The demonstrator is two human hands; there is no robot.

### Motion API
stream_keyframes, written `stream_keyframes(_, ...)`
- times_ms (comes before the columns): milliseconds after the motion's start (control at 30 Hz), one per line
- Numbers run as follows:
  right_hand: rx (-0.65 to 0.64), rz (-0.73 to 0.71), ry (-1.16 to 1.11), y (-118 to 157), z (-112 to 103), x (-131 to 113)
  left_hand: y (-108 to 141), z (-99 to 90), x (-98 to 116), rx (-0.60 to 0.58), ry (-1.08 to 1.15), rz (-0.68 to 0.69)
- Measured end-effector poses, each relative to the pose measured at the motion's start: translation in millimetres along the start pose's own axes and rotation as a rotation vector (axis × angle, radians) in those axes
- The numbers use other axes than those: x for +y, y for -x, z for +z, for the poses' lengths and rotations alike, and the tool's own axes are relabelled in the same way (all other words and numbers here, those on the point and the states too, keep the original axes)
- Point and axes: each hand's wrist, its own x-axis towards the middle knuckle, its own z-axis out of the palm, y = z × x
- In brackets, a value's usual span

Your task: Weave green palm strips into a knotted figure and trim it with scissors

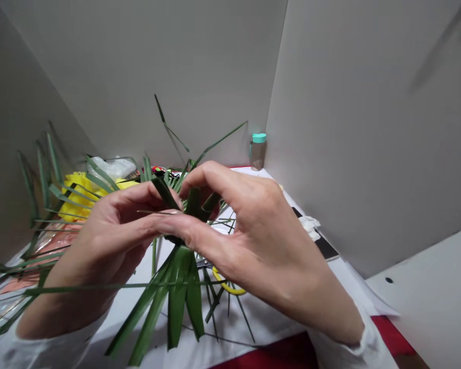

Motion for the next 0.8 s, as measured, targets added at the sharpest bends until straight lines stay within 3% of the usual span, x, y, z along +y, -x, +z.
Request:
stream_keyframes(200,0.105,-0.018,0.007,1.4,3.8,-1.6,1.2,1.8,-4.1,0.002,-0.174,0.097)
stream_keyframes(400,0.106,-0.033,0.109,1.9,6.6,0.0,1.8,-0.6,-6.5,-0.067,-0.235,0.1)
stream_keyframes(633,0.102,-0.054,0.128,3.7,4.5,0.6,0.7,-5.9,-8.4,-0.189,-0.1,0.004)
stream_keyframes(800,0.127,-0.002,0.094,4.3,4.2,1.6,0.0,-1.4,-3.7,-0.167,-0.027,-0.065)
